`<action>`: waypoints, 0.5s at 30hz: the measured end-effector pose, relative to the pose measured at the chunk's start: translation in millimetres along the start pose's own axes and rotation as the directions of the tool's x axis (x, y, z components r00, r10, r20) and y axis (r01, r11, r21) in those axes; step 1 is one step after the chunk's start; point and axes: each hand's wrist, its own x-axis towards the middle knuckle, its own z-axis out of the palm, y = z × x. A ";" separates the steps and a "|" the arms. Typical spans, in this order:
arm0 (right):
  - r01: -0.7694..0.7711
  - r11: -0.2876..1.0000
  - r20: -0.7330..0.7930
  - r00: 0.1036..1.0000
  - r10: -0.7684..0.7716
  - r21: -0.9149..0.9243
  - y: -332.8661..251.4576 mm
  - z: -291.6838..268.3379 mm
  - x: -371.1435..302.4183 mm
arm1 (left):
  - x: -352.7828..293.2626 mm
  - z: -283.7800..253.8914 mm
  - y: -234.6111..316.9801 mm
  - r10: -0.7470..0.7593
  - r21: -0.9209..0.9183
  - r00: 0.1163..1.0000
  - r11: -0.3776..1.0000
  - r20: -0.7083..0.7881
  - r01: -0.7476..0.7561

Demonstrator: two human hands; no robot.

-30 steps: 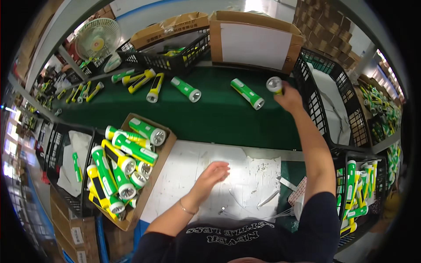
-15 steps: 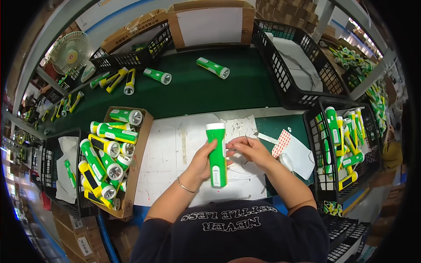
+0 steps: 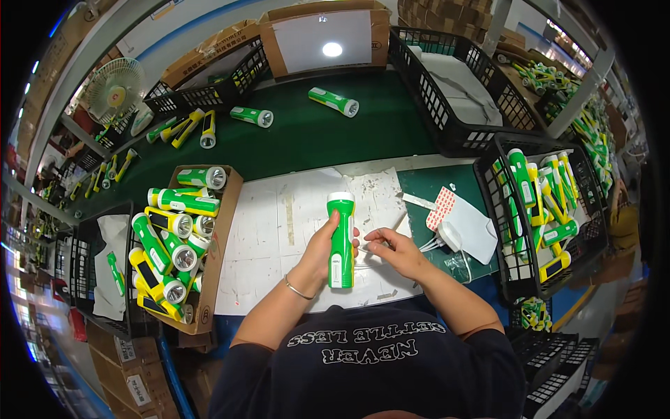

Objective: Assembling and testing the functionality of hand-held flashlights on a factory production line.

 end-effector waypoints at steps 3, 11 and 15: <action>0.082 0.988 -0.063 0.994 -0.091 -0.129 -1.3 1.7 -4.1 | -1.0 2.5 0.2 0.001 0.028 1.000 1.000 0.002 -0.001; -0.218 0.864 0.133 0.975 0.177 0.454 22.3 32.0 -7.5 | -4.7 5.6 -10.5 0.100 0.105 0.995 0.989 0.009 -0.100; -0.325 0.725 0.211 0.946 0.247 0.607 21.8 42.2 -19.9 | -9.6 9.9 -10.4 0.145 0.258 0.985 0.952 0.088 -0.164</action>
